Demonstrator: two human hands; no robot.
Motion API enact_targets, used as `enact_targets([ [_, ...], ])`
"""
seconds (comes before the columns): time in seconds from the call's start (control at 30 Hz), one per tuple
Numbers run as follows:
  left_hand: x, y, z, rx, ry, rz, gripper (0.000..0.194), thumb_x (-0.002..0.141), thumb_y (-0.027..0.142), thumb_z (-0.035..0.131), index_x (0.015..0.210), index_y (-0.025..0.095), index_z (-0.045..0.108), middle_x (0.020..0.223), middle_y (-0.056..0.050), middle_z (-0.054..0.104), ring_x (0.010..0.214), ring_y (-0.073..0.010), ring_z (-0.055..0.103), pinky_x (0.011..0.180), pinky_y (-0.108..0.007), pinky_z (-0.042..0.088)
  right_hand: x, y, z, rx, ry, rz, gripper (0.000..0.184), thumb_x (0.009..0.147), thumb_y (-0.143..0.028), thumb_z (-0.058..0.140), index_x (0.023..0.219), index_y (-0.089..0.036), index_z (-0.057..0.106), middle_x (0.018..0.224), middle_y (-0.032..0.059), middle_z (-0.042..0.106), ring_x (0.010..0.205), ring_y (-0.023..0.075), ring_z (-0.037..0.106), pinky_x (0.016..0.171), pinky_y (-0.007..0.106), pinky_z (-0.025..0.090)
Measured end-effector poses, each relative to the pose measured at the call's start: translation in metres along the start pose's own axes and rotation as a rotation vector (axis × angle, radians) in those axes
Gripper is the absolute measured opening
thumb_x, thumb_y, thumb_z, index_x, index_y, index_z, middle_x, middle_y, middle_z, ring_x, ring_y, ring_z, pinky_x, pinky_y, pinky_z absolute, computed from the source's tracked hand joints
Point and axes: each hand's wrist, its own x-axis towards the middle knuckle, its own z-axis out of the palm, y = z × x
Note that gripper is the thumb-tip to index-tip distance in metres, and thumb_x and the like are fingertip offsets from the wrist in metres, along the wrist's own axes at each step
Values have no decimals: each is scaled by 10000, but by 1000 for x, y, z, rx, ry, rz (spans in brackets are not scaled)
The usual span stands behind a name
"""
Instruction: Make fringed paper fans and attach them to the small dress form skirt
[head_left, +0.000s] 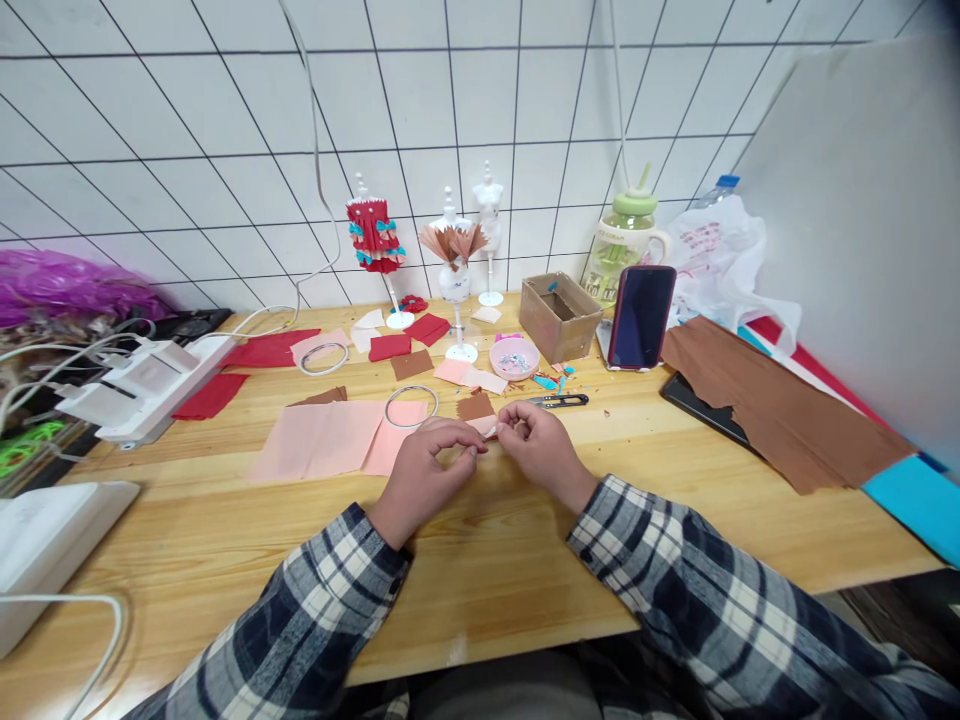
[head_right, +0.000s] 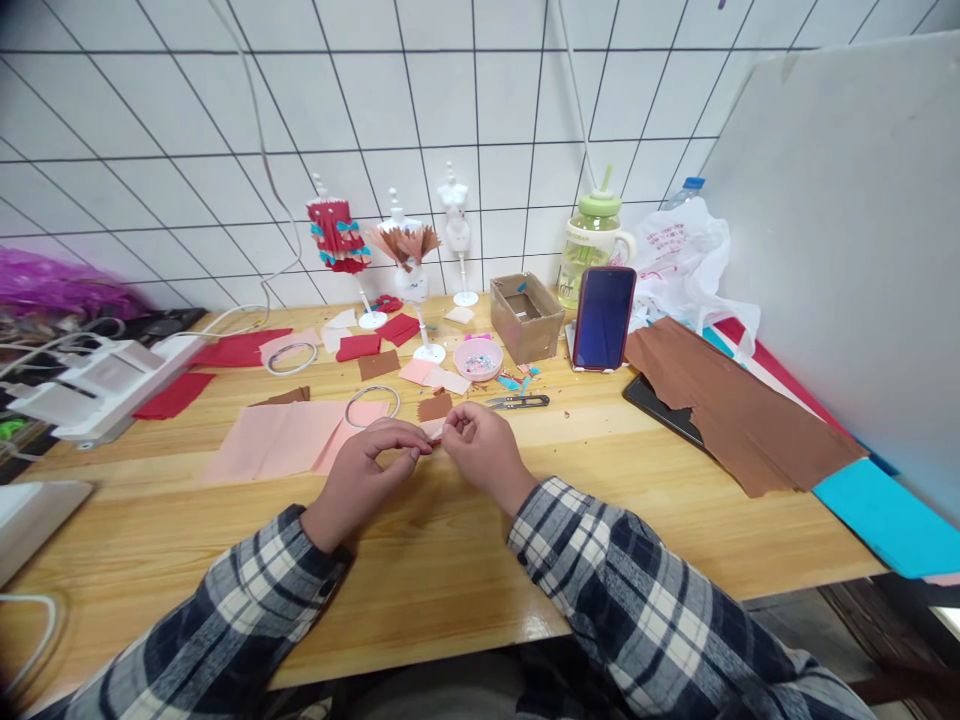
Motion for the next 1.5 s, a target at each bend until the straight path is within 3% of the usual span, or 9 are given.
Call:
enact_targets([
  [0.1,-2,6,-2,-106,-39,24,154,801,165,581,759,204,725,884,-57,757,864,-198,691,826,-349,541,7,5,-4,-12,29,70,109,730,-302,552,698,-199,566,512,-65,465,457,100,389,446,217,305],
  [0.4,-6,3,-2,-269,-37,11,152,837,180,587,784,187,729,954,-88,760,945,-208,702,889,-360,544,16,18,-13,-159,85,-17,120,756,-286,553,733,-180,604,629,-31,583,507,101,449,514,220,353],
  [0.53,-6,3,-1,-258,-20,22,150,819,163,587,768,189,726,936,-85,764,930,-209,709,883,-366,553,31,8,-36,-274,279,-122,140,799,-311,554,817,-192,628,733,3,655,539,123,510,556,248,388],
  [0.77,-6,4,-2,-231,11,38,143,777,160,589,736,193,722,909,-80,768,894,-209,720,858,-369,569,95,-15,-91,-686,597,-245,167,855,-305,544,885,-206,674,881,63,703,750,201,595,653,296,388],
  [0.97,-4,-2,-3,-219,28,23,140,769,167,586,713,192,712,901,-81,772,888,-211,722,842,-366,572,117,9,-108,-906,501,-229,286,900,-281,483,995,-216,744,985,91,708,875,230,594,677,323,398],
  [1.2,-5,-1,0,-223,13,28,134,766,167,595,722,191,719,907,-86,766,881,-210,716,838,-361,563,87,9,-98,-774,558,-325,378,887,-251,507,1234,-197,647,1196,129,648,1036,281,558,856,407,447],
  [1.27,-5,0,-1,-231,5,13,135,772,179,594,711,194,713,901,-84,763,882,-212,714,839,-361,560,66,1,-82,-563,447,-404,381,888,-259,522,1250,-187,616,1183,123,657,992,252,589,871,404,469],
  [1.4,-4,-1,-3,-269,-29,-8,146,795,207,588,701,195,699,892,-80,759,884,-212,707,846,-359,547,23,-10,-44,-228,-139,-597,289,890,-341,606,1149,-233,674,1164,86,691,1095,235,605,958,420,469],
  [1.5,-3,-3,-3,-278,-57,-24,150,807,230,592,700,197,691,862,-74,752,882,-214,694,860,-362,533,10,-10,-28,-152,-298,-654,217,880,-313,640,1079,-270,715,1132,63,711,1078,209,629,958,412,477],
])
